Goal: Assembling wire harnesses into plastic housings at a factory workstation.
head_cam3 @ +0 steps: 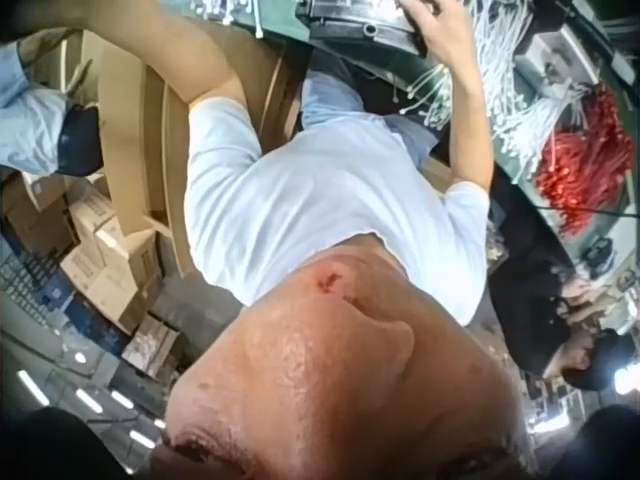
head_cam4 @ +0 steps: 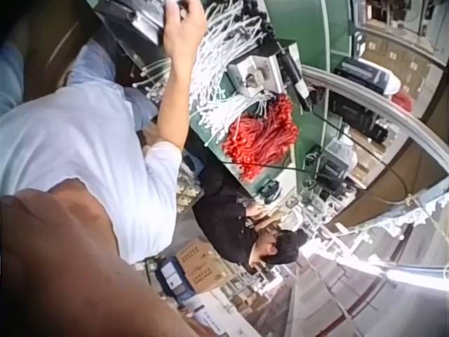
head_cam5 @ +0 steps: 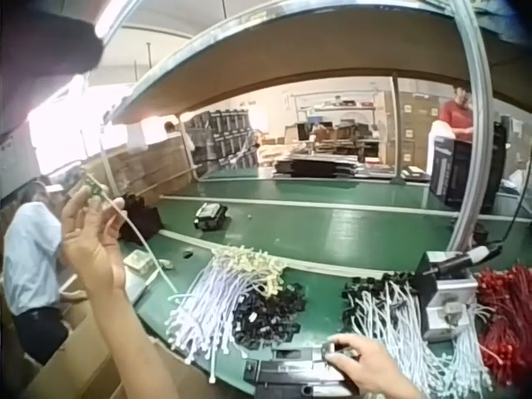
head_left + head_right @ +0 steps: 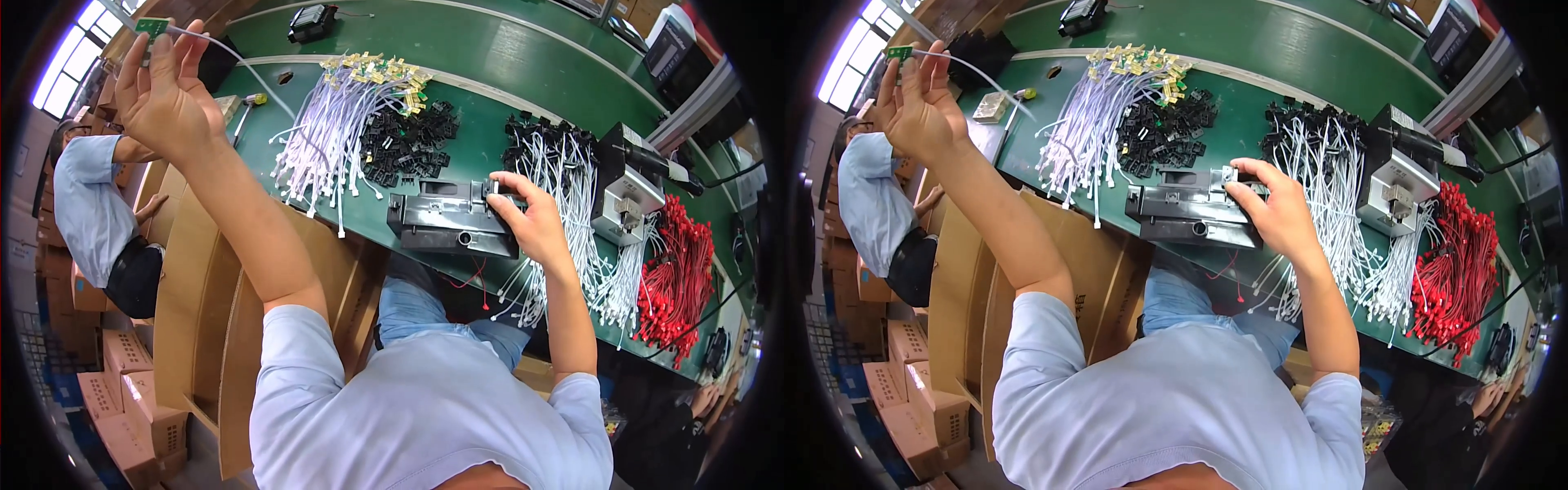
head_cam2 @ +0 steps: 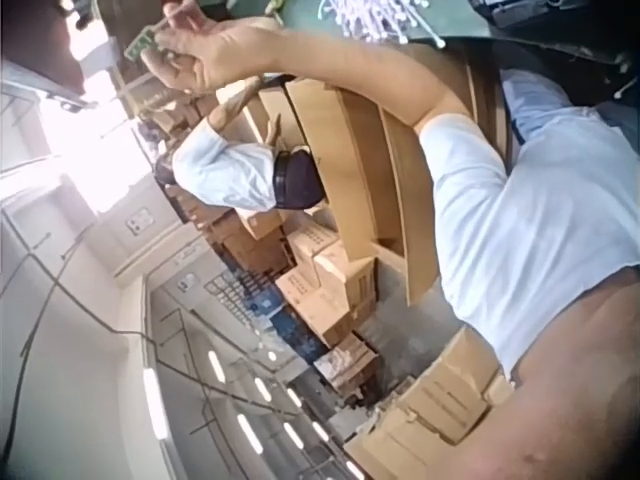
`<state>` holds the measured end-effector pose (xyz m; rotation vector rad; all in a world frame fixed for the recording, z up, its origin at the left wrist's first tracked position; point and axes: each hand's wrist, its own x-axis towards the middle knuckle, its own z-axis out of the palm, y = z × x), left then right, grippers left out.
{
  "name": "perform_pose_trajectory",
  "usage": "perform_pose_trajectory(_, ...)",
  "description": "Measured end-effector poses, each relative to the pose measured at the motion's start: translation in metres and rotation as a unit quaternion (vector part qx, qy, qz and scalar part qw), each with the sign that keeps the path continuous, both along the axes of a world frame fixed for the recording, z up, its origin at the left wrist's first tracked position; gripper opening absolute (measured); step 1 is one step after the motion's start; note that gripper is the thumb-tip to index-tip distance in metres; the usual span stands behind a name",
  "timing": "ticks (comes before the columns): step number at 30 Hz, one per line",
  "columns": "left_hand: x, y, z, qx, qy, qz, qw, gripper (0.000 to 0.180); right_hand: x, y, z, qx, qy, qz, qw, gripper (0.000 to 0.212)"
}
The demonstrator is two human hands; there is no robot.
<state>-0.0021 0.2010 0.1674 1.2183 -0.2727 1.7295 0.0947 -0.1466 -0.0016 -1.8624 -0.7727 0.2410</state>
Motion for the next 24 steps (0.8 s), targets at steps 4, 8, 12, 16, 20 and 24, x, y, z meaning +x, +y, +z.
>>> perform_pose_trajectory(4, 0.005, 0.016, -0.017, 0.055, 0.144, 0.064, 0.986, 0.02, -0.003, 0.002, 0.001, 0.008, 0.02, 0.008, 1.0, 0.031)
perform_pose_trajectory(8, 0.02, 0.011, -0.045, 0.113, 0.419, 0.255, 0.864, 0.017, 0.001, -0.001, -0.006, 0.013, 0.024, 0.004, 1.0, 0.031)
perform_pose_trajectory(12, 0.008, -0.015, -0.053, 0.043, 0.383, 0.151, 0.91, 0.017, -0.001, 0.0, -0.006, 0.015, 0.051, 0.002, 0.999, 0.031)
perform_pose_trajectory(16, -0.018, -0.025, -0.037, 0.016, 0.152, 0.064, 0.986, 0.016, -0.001, -0.005, -0.005, 0.017, 0.029, -0.005, 0.999, 0.03)
perform_pose_trajectory(20, -0.064, -0.037, -0.019, 0.039, 0.077, 0.143, 0.986, 0.015, -0.003, -0.002, -0.007, 0.03, 0.056, 0.006, 0.998, 0.031)
perform_pose_trajectory(24, -0.067, -0.027, -0.024, 0.083, 0.163, 0.138, 0.973, 0.015, -0.004, -0.001, -0.007, 0.035, 0.047, 0.016, 0.998, 0.03)
